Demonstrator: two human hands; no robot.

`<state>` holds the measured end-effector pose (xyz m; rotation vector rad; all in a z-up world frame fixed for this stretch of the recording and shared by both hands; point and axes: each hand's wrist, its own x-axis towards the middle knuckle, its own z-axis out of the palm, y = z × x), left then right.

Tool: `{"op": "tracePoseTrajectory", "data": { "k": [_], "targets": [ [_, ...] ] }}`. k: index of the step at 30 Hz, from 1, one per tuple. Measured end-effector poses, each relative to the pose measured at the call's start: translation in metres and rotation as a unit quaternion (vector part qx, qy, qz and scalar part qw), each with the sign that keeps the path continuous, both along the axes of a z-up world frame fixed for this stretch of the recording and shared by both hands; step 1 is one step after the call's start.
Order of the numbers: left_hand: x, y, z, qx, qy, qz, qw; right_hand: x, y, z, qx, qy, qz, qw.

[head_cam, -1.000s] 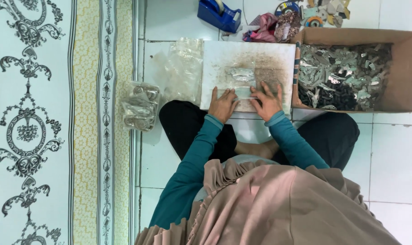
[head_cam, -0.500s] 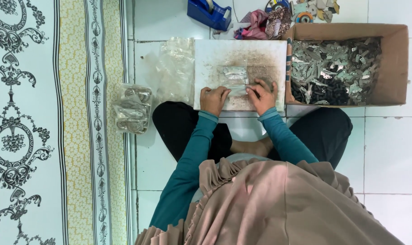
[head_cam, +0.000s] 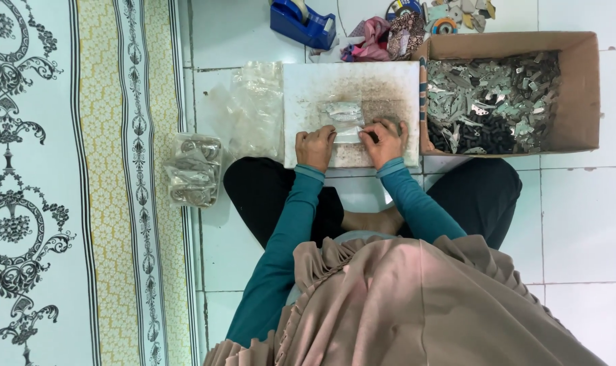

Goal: Packaging small metal components into plastic bags while sitting on the floor.

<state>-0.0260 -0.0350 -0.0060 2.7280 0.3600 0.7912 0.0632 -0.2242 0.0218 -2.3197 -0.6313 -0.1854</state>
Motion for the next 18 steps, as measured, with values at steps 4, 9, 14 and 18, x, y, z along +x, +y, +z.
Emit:
{"op": "tracePoseTrajectory", "data": {
  "k": [4,9,14,18],
  "targets": [
    [0.001,-0.003,0.008,0.021,-0.007,0.003,1.000,-0.001,0.005,0.007,-0.021,0.027,-0.011,0.999],
    [0.002,-0.004,0.013,0.059,-0.015,0.006,0.998,0.005,0.010,-0.002,-0.074,0.049,-0.023,0.996],
    [0.001,-0.005,0.015,0.100,-0.036,0.000,0.994,0.007,0.009,0.005,-0.118,0.050,0.008,0.992],
    [-0.003,-0.003,0.035,0.117,-0.046,-0.012,0.992,0.006,0.009,0.007,-0.128,0.024,0.044,0.991]
  ]
}}
